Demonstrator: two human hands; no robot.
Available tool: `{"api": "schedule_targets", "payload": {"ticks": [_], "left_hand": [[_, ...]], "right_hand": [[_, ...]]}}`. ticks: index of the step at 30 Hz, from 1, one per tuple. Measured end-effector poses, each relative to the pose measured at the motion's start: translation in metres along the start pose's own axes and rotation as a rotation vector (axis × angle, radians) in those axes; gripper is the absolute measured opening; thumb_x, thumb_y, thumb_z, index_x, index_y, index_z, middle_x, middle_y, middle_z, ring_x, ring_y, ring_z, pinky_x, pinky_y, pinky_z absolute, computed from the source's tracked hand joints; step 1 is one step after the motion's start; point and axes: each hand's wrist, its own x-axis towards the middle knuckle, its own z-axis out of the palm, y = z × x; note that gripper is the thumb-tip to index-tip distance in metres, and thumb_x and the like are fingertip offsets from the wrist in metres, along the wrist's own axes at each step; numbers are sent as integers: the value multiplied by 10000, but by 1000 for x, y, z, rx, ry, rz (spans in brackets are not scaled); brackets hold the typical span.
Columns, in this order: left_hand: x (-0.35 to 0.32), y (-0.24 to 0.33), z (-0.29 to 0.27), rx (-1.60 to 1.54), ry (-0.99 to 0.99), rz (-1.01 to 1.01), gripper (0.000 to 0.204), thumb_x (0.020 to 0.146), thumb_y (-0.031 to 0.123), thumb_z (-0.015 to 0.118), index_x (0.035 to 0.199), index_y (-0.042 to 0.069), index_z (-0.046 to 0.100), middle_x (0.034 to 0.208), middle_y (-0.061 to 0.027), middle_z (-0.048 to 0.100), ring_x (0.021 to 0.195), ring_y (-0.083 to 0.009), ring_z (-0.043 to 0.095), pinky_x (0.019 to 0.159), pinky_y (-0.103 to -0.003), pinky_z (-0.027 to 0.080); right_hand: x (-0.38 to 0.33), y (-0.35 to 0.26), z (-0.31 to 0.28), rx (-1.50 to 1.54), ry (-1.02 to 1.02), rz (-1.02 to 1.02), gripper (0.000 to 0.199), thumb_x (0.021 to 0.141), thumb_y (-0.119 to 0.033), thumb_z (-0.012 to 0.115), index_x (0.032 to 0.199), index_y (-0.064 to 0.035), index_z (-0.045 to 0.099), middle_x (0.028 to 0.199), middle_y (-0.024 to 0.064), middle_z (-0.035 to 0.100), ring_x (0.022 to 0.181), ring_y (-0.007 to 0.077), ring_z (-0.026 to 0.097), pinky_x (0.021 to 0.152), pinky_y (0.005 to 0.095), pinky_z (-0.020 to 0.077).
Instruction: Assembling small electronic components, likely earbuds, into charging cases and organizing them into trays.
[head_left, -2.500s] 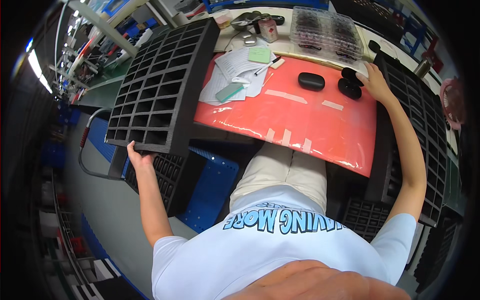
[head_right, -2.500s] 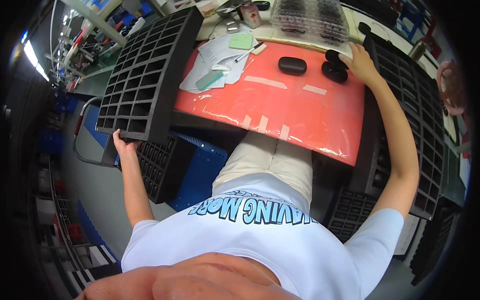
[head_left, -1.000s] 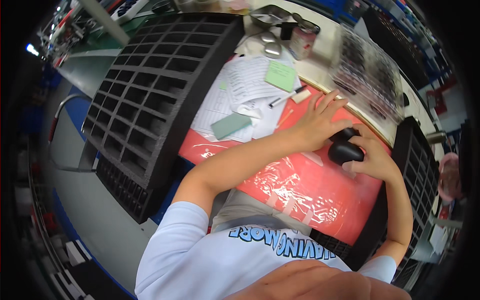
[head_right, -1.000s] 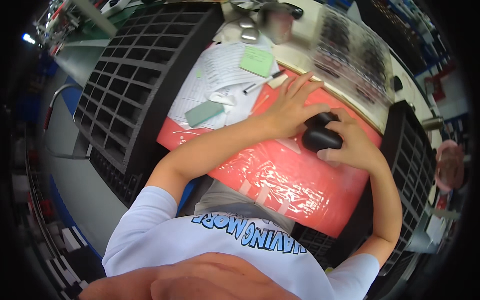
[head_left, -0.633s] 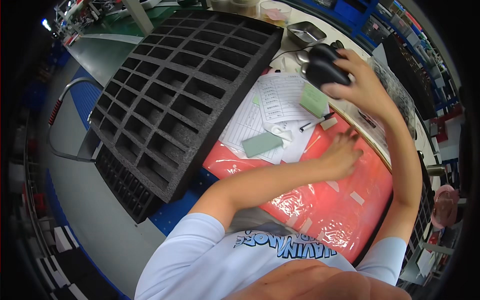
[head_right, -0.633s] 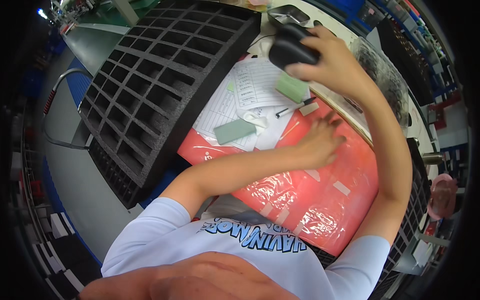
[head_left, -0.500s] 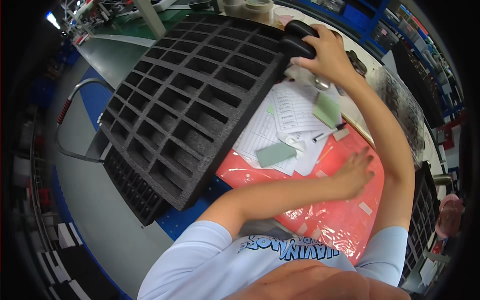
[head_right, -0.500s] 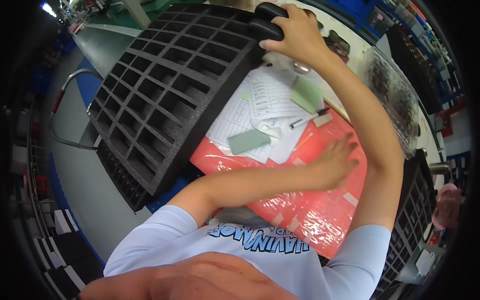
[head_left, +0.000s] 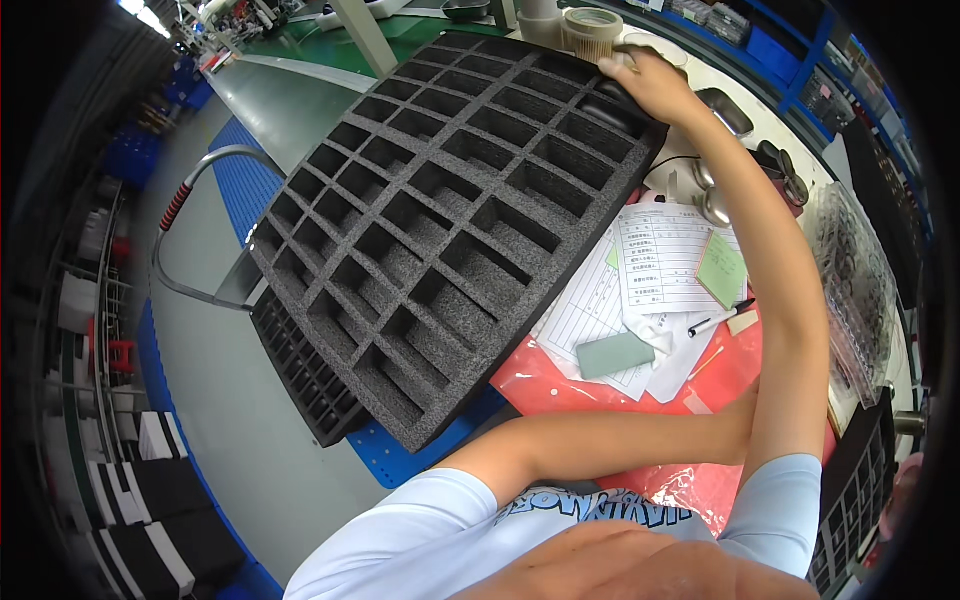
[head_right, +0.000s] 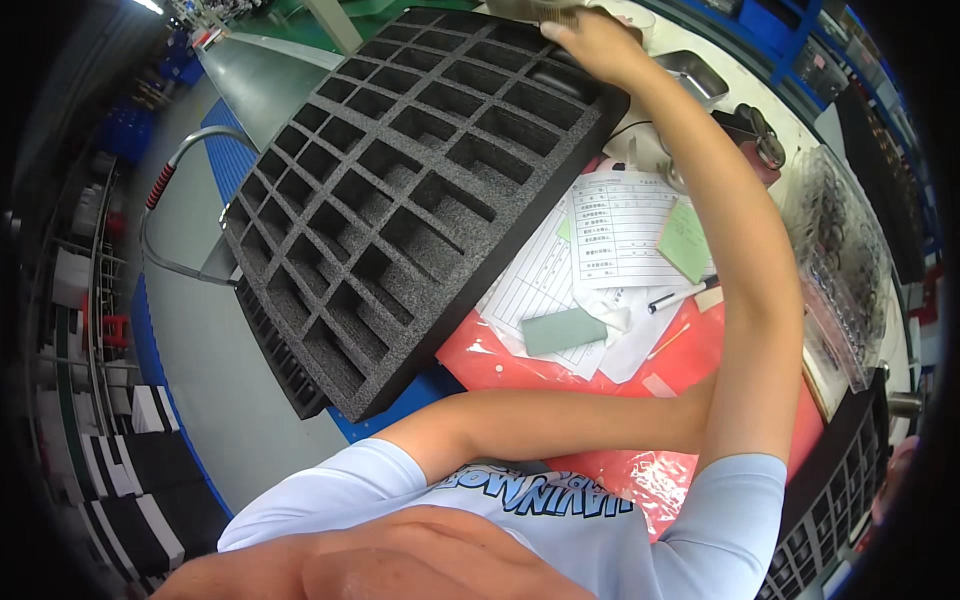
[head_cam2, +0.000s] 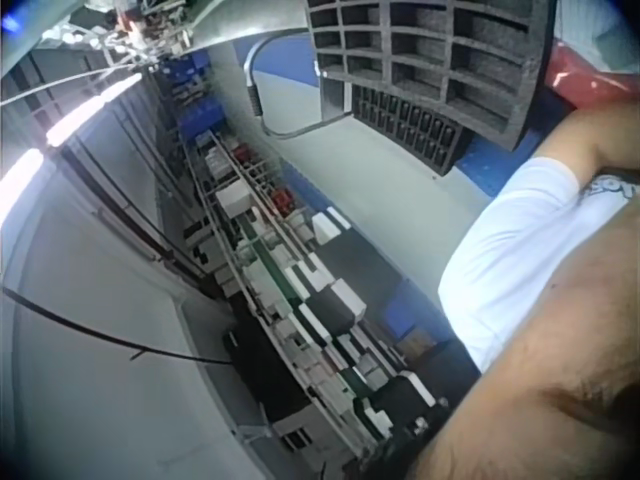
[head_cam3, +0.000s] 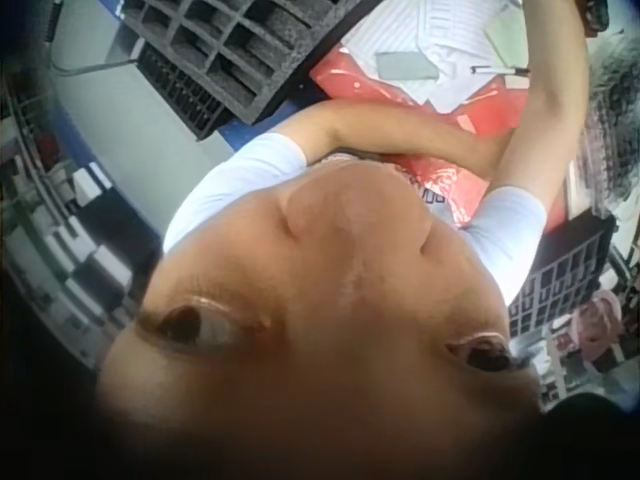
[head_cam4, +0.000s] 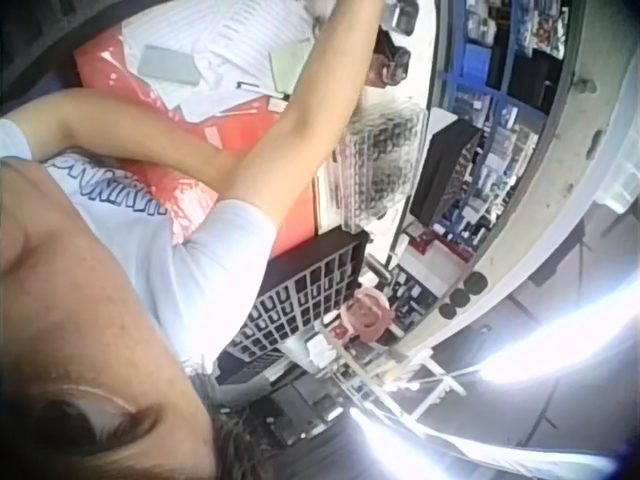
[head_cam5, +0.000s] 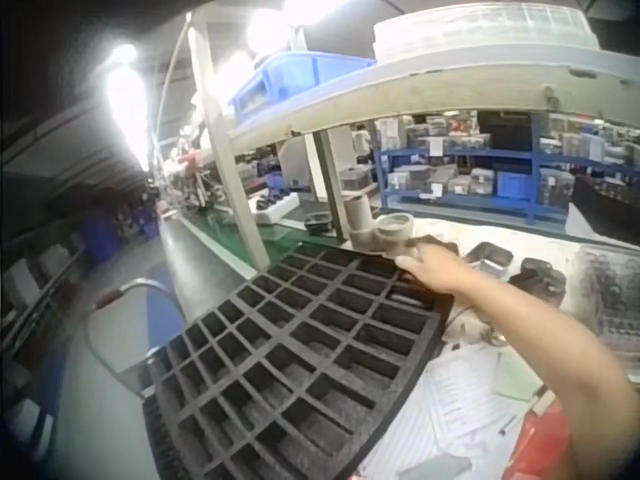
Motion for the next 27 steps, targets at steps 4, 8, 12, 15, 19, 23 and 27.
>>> {"api": "schedule_targets", "payload": {"ticks": [4,8,12,15,19,23,27], "left_hand": [[1,-69,20,71,-151,193,411,909,250,603,1286,101,531,1356,-113,504,1257,-261,443,1035,-396,370],[-6,-107,28,187,-238,312,401,900,229,643,1266,93,549,1332,-127,520,1216,-252,477,1004,-397,394],[6,-3,-3,48,-168,-56,434,853,216,663,1243,56,562,1274,-226,540,1226,-346,446,1010,-452,366],[19,-12,-16,904,-179,124,430,763,181,678,1144,0,598,1279,-280,494,1260,-461,362,1025,-574,292],[14,15,-17,1014,-193,231,422,743,175,693,1117,-4,613,1316,-293,444,1329,-456,303,1043,-588,280],[13,36,-14,1002,-257,207,429,744,175,707,1131,14,617,1316,-289,443,1338,-457,291,1055,-567,290],[13,28,-19,1040,-249,245,404,747,171,720,1118,37,633,1326,-262,444,1338,-459,290,1054,-561,299]], "right_hand": [[6,-10,49,-230,-189,60,776,933,-623,400,1419,-19,377,1421,257,430,1331,388,404,1095,498,304],[-18,-16,63,-371,-77,116,763,916,-648,375,1479,-136,324,1550,159,266,1446,325,215,1125,590,140],[-68,-21,24,-53,49,48,607,919,-486,498,1368,-80,446,1301,158,532,1240,324,482,1027,536,303],[-136,-46,-7,-40,143,-419,554,875,-351,623,1332,-85,460,1244,161,540,1221,315,481,1067,506,299],[-257,-32,-117,-459,59,-552,584,763,-252,728,1295,-118,527,1288,132,526,1224,293,486,1070,496,328],[-346,21,-205,-678,152,-27,598,758,-304,741,1287,-106,545,1294,157,518,1202,350,484,1024,496,354],[-403,83,-247,-871,70,354,653,754,-395,746,1288,-75,547,1274,213,530,1184,411,483,1023,473,357]]}}
